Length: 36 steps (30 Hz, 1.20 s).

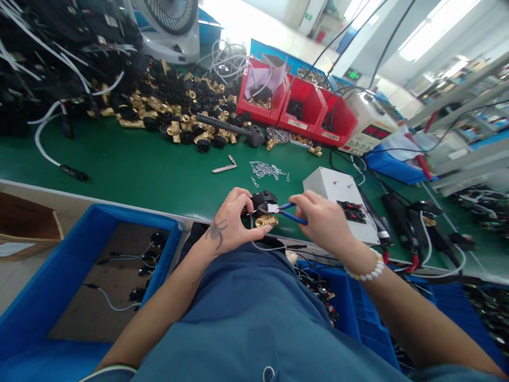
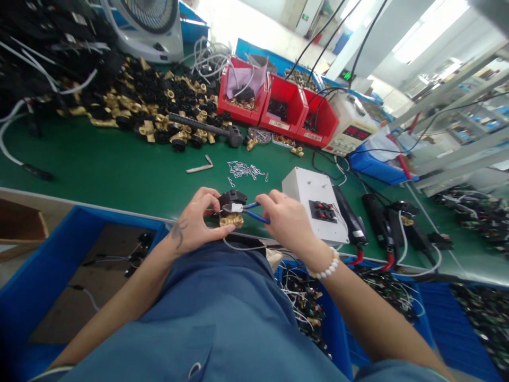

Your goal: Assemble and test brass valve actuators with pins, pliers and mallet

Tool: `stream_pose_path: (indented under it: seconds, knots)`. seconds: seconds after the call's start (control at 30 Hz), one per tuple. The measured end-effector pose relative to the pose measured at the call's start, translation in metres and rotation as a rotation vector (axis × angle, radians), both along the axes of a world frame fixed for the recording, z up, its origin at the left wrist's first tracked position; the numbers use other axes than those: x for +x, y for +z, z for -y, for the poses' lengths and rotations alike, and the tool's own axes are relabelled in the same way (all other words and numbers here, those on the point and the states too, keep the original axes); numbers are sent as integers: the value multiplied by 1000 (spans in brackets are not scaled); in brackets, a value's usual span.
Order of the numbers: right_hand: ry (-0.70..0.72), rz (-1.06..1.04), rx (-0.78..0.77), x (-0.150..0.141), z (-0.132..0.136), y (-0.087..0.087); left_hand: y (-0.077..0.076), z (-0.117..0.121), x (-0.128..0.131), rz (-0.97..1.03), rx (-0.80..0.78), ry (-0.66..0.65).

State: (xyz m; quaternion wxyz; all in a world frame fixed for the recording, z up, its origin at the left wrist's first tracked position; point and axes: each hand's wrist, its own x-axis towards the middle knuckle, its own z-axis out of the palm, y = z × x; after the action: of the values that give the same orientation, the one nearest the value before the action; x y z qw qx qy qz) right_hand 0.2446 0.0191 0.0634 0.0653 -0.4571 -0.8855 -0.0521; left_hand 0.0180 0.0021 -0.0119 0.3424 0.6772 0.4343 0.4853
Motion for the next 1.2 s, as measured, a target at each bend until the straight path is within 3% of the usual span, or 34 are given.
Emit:
stream_pose_path:
  seconds: [0.1, 0.17, 0.33, 0.53, 0.7, 0.87, 0.93, 1.0, 1.07, 1.13, 1.2]
  knots:
    - [-72, -320, 231, 1, 0, 6, 1, 1, 0, 1, 4, -1]
    - [-92, -391, 289, -1, 2, 5, 2, 0, 0, -7, 9, -4]
    - [-8, 12, -43, -6, 3, -3, 2, 0, -1, -18, 8, 3]
    - [-111, -348, 196, -5, 2, -2, 3, 1, -1, -16, 0, 4]
    - [-60, -7, -110, -5, 4, -7, 4, 1, -1, -17, -21, -5]
    - [-110, -347, 111, -3, 6, -6, 5, 1, -1, -19, -23, -9]
    - [-106, -282, 40, -5, 8, -9, 6, 1, -1, -25, -30, -8]
    - [-95, -203, -153, -8, 10, -16, 6, 1, -1, -28, -38, -5]
    - [-146, -281, -288, -8, 10, -23, 5, 2, 0, -20, -43, 3]
    - [-267, -400, -292, -5, 8, -30, 6, 4, 1, -7, -29, 40]
    - [-392, -356, -244, 0, 5, -39, 8, 7, 1, -7, 2, 91]
